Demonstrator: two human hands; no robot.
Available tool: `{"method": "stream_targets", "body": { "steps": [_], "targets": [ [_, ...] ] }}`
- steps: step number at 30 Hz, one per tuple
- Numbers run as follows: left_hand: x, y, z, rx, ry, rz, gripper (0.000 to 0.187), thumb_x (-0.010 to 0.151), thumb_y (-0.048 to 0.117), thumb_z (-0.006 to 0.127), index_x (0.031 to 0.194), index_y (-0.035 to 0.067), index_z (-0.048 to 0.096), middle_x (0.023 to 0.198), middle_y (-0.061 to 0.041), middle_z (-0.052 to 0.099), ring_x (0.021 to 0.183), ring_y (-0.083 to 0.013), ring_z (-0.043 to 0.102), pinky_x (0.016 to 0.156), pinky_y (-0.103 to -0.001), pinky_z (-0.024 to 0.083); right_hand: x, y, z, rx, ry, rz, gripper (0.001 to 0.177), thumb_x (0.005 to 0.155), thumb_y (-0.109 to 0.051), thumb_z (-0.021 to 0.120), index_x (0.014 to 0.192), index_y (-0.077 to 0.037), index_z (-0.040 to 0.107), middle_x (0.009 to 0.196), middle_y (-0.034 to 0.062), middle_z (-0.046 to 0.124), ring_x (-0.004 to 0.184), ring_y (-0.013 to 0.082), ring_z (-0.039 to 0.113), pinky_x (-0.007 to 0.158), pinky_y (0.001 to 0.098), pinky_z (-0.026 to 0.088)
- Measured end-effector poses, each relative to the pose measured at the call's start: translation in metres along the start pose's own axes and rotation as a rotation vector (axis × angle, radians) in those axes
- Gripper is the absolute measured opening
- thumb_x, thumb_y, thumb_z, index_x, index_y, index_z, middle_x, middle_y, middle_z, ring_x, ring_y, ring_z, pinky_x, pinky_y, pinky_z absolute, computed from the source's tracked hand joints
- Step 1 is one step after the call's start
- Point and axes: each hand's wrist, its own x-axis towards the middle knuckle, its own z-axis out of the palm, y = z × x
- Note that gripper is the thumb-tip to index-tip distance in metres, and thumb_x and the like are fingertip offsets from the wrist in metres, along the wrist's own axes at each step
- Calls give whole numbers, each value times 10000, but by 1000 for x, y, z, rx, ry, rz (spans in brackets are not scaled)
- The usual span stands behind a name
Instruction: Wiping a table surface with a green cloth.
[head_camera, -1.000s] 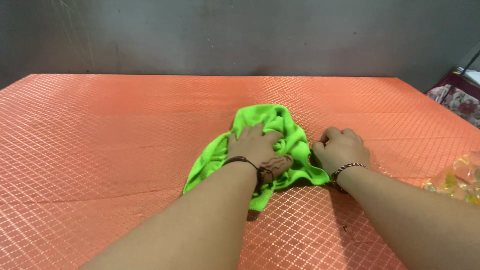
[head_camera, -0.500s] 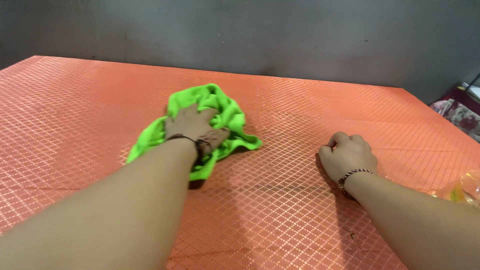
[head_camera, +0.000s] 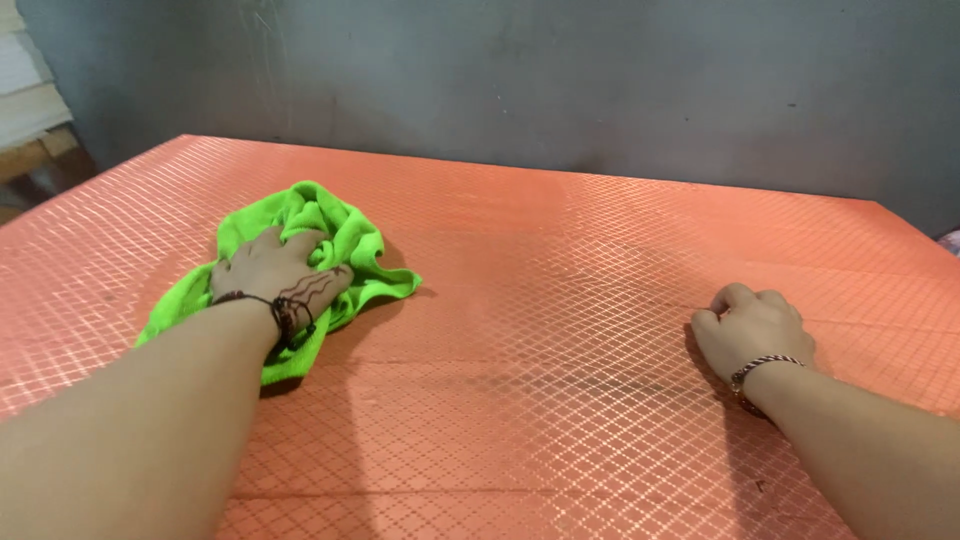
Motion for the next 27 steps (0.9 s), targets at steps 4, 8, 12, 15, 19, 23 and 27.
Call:
{"method": "stream_targets", "body": {
  "steps": [4,8,12,15,19,23,27],
  "targets": [
    [-22,-2,-7,21,20,-38,752,820,693,611,1502,408,472,1636,-88,332,1505,-333,315,1214,-593,239,4,3,4,-3,19,-26,420,943,-421,563,1282,-216,705,1349,105,625,1296,285,579,1031,499,526],
    [-39,9,-12,57,-14,-89,764,813,728,615,1499,426,463,1641,-73,323,1515,-322,309,1230,-598,225,7,7,9,-12,38,-33,430,937,-434,575,1283,-217,709,1340,106,638,1297,295,580,1027,497,533],
    [-54,34,-11,89,-92,-99,805,810,773,609,1513,428,419,1655,-67,268,1513,-329,285,1224,-632,193,4,5,5,-3,33,-33,419,943,-425,571,1278,-213,708,1353,104,621,1312,296,555,1017,515,527],
    [-71,69,-9,49,-161,-28,830,770,753,673,1501,433,444,1662,-42,278,1532,-320,274,1225,-650,194,5,5,7,-15,20,-46,425,963,-417,547,1305,-208,688,1335,114,626,1313,285,547,1018,515,527],
    [-80,118,11,18,-189,118,860,739,774,695,1487,426,456,1678,-43,243,1533,-328,265,1223,-654,194,-3,0,1,-16,-18,-8,427,981,-418,535,1323,-209,684,1321,112,652,1302,261,578,1036,499,541],
    [-97,178,29,-18,-254,345,863,752,797,668,1475,367,477,1680,-88,233,1533,-357,247,1223,-681,148,-2,3,2,15,-2,-27,419,957,-403,554,1303,-206,685,1338,106,624,1315,270,549,1049,509,511],
    [-136,235,36,-104,-286,547,870,699,762,723,1442,355,525,1655,-122,262,1516,-379,243,1214,-673,133,2,7,8,29,78,-67,403,918,-407,605,1245,-194,705,1331,126,613,1299,321,537,1031,520,497]
  ]
}}
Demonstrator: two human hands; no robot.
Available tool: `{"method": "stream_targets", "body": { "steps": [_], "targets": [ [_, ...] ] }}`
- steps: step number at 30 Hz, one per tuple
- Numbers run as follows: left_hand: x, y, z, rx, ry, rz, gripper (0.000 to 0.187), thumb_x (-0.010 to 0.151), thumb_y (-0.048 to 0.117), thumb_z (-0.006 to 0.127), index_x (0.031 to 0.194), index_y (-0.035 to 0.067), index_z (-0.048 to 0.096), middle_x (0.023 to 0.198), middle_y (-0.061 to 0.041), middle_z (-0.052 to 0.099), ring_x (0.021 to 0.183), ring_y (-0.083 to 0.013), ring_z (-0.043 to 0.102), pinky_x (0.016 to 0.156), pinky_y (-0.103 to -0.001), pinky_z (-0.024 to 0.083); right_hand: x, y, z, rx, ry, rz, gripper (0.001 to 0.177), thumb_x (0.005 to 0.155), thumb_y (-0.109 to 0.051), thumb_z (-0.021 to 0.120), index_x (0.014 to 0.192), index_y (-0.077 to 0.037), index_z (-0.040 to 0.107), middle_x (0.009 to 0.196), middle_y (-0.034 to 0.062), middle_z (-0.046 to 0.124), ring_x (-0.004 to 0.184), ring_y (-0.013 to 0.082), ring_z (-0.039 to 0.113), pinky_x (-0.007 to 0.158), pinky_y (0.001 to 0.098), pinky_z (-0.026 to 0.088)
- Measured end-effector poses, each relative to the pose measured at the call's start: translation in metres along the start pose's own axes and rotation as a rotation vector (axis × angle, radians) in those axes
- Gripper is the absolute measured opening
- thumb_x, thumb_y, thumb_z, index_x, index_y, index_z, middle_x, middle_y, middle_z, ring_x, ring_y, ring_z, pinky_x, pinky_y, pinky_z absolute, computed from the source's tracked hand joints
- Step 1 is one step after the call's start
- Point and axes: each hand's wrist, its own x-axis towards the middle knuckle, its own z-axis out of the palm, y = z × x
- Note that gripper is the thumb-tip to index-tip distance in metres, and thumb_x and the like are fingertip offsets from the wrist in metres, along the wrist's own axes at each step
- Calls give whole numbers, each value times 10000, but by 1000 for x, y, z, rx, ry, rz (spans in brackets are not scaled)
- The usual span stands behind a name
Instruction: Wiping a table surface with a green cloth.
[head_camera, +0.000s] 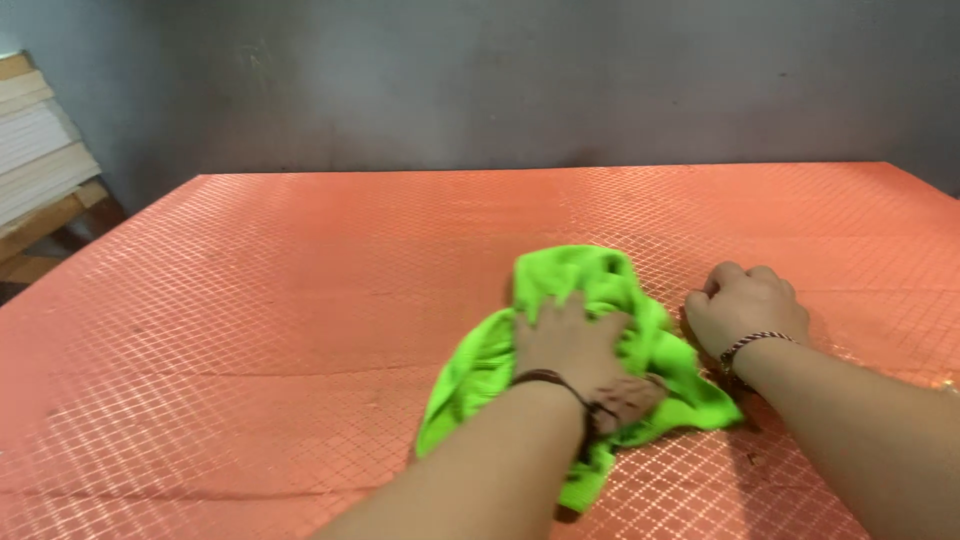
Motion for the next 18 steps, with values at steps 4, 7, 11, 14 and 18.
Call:
{"method": "stream_targets", "body": {
  "steps": [4,7,11,14,18],
  "targets": [
    [0,24,1,-41,-8,111,802,714,718,712,1419,362,573,1621,-136,332,1495,-386,288,1216,-674,140,13,11,12,22,24,2,399,883,-437,658,1216,-224,718,1304,117,629,1287,328,559,1036,529,498],
    [16,20,3,-60,-9,145,794,701,697,707,1419,389,564,1606,-118,348,1493,-361,292,1221,-656,139,11,13,14,45,63,-43,366,883,-436,672,1174,-221,727,1267,128,637,1253,331,579,1019,528,499],
    [37,11,0,-67,-6,142,767,711,700,687,1418,441,545,1621,-82,317,1516,-326,249,1221,-639,131,10,9,14,42,85,-54,364,886,-451,679,1155,-211,728,1245,137,636,1233,345,573,1014,521,495],
    [50,6,-1,-63,0,118,747,738,695,676,1423,434,535,1635,-71,293,1527,-315,228,1223,-631,125,8,9,13,18,87,-47,350,893,-441,665,1151,-213,731,1238,134,641,1233,342,575,1011,516,500],
    [58,1,-8,-36,21,48,712,794,658,664,1441,387,536,1644,-75,301,1541,-306,229,1240,-620,123,2,7,7,23,73,-67,352,899,-413,626,1162,-200,723,1233,134,640,1226,341,575,1009,507,498]
  ]
}}
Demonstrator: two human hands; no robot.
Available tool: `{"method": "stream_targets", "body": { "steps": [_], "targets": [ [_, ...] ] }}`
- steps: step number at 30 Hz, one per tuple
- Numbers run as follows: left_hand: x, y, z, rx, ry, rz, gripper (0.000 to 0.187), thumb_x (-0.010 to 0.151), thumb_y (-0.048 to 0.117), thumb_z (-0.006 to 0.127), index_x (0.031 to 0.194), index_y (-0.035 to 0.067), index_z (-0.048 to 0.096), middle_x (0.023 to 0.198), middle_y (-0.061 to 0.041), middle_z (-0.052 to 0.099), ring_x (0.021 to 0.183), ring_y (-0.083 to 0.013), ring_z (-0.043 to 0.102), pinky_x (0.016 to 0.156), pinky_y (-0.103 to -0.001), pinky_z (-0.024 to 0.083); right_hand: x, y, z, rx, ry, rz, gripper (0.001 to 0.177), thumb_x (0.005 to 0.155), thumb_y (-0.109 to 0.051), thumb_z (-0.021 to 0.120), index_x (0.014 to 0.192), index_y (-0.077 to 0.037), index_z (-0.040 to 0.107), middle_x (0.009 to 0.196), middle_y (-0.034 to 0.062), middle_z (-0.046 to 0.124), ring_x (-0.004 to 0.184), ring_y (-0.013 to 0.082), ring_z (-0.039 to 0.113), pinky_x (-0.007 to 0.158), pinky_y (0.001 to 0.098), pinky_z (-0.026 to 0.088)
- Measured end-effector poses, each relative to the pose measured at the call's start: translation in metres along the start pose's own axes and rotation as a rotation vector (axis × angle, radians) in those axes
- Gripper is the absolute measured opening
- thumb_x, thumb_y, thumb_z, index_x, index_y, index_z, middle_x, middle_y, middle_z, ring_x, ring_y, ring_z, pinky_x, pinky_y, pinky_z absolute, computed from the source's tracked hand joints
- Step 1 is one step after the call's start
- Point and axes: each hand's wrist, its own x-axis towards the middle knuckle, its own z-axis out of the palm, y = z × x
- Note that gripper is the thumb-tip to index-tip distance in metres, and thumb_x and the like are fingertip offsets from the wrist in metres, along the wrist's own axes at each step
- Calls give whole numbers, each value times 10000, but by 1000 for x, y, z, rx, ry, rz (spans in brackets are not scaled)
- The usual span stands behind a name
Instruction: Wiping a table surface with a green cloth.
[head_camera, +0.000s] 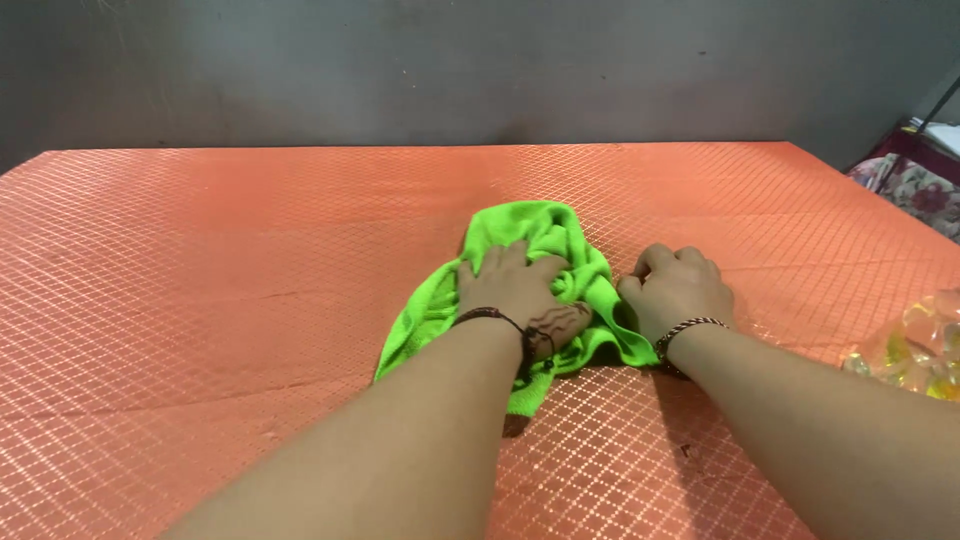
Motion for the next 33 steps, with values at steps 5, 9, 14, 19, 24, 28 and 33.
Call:
{"method": "stream_targets", "body": {
  "steps": [5,9,14,19,24,28,33],
  "targets": [
    [7,-18,-12,-1,-10,-68,711,827,661,644,1458,361,517,1647,-83,290,1545,-300,218,1253,-605,110,-7,-14,-17,-12,-86,66,372,907,-395,598,1193,-184,706,1261,118,619,1253,300,559,1049,489,476],
    [3,-40,-26,5,5,-152,691,846,637,616,1467,357,496,1652,-72,267,1539,-291,213,1251,-598,111,-6,-17,-19,-40,-146,104,386,945,-396,550,1239,-186,684,1277,110,608,1270,277,548,1052,482,483],
    [-8,-79,-34,6,89,-251,691,841,613,620,1467,347,499,1634,-73,295,1524,-287,238,1246,-588,135,-8,-19,-20,-36,-131,106,383,943,-388,554,1237,-190,698,1292,102,611,1280,279,545,1033,484,500],
    [-24,-117,-39,1,205,-335,696,828,609,634,1460,342,520,1606,-77,351,1509,-289,281,1243,-579,169,-7,-22,-22,-62,-154,135,388,947,-386,555,1258,-201,696,1308,93,630,1278,267,573,1031,486,519],
    [-44,-149,-52,31,231,-438,698,819,644,637,1450,369,523,1606,-66,349,1507,-288,285,1228,-584,189,-5,-18,-19,-55,-129,120,397,929,-412,577,1244,-207,704,1323,96,616,1284,281,565,1034,491,508],
    [-63,-165,-56,49,259,-486,690,822,644,642,1445,369,530,1605,-70,356,1500,-292,299,1225,-580,199,-5,-16,-19,-42,-135,118,405,928,-415,582,1251,-204,705,1314,105,624,1273,292,578,1028,494,515],
    [-78,-168,-53,72,304,-559,669,828,648,647,1433,384,535,1582,-98,374,1489,-314,308,1225,-584,188,-5,-20,-18,-50,-186,153,415,971,-414,548,1299,-205,693,1280,104,659,1257,249,617,1021,486,548]
  ]
}}
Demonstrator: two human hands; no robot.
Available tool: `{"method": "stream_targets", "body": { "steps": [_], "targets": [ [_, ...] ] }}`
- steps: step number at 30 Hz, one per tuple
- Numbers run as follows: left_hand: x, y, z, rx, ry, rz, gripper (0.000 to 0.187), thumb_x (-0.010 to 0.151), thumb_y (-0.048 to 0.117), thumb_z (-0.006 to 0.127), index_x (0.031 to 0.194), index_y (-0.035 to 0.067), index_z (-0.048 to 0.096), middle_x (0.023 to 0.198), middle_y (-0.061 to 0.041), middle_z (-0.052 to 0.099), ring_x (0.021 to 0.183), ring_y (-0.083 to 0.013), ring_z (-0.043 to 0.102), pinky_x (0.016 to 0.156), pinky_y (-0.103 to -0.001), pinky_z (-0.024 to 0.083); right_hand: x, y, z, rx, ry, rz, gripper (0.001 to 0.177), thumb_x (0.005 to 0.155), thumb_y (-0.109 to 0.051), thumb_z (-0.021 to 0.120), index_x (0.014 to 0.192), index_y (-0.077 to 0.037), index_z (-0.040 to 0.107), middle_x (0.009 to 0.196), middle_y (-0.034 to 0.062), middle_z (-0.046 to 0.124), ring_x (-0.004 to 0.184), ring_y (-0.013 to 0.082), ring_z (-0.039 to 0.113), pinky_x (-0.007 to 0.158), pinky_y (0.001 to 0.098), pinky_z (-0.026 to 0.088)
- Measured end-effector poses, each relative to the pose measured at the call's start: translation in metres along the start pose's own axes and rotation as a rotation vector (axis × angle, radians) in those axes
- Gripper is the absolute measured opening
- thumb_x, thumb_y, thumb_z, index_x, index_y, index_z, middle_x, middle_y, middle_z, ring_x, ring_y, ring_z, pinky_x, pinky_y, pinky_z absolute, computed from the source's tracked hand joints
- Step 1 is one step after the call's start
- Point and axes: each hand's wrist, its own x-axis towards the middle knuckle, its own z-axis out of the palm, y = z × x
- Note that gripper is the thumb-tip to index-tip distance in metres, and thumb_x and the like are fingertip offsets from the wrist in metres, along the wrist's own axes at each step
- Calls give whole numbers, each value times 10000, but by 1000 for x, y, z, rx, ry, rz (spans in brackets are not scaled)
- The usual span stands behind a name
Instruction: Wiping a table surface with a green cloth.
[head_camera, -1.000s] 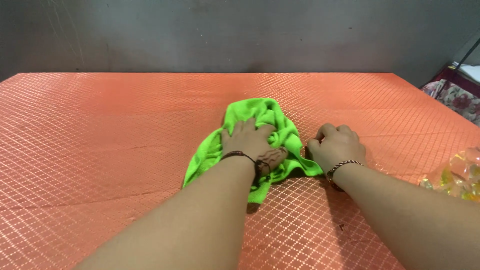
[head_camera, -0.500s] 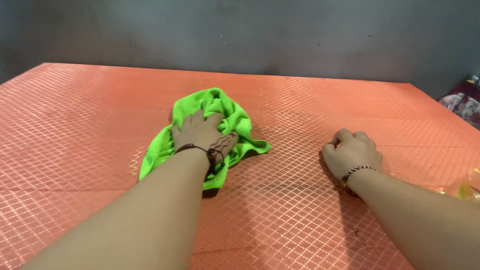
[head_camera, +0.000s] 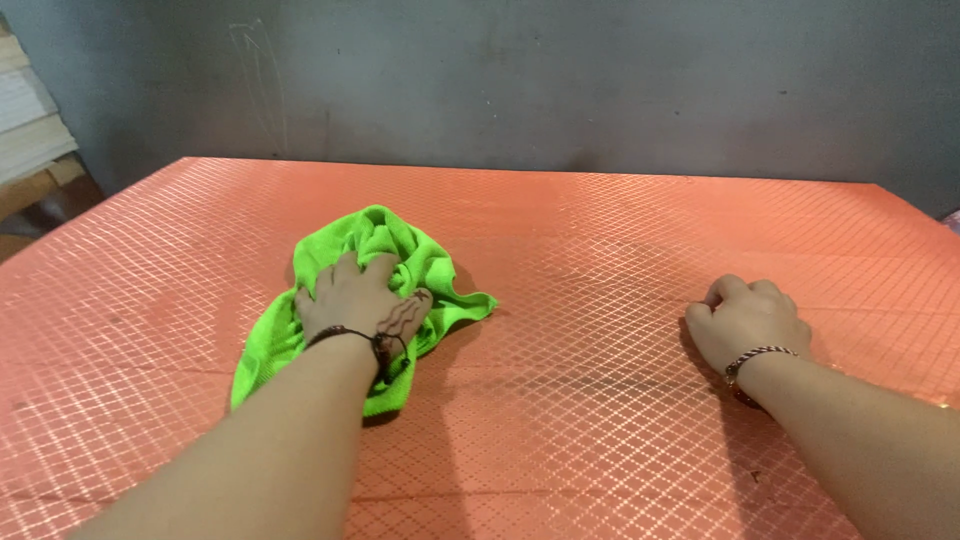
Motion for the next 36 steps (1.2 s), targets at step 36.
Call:
{"method": "stream_targets", "body": {
  "steps": [36],
  "targets": [
    [-36,169,41,-80,-311,534,671,824,665,682,1404,350,561,1632,-96,308,1531,-320,232,1238,-623,122,3,8,8,67,114,-65,350,898,-401,630,1172,-208,730,1277,104,629,1251,296,578,1034,481,502]
  ]
}}
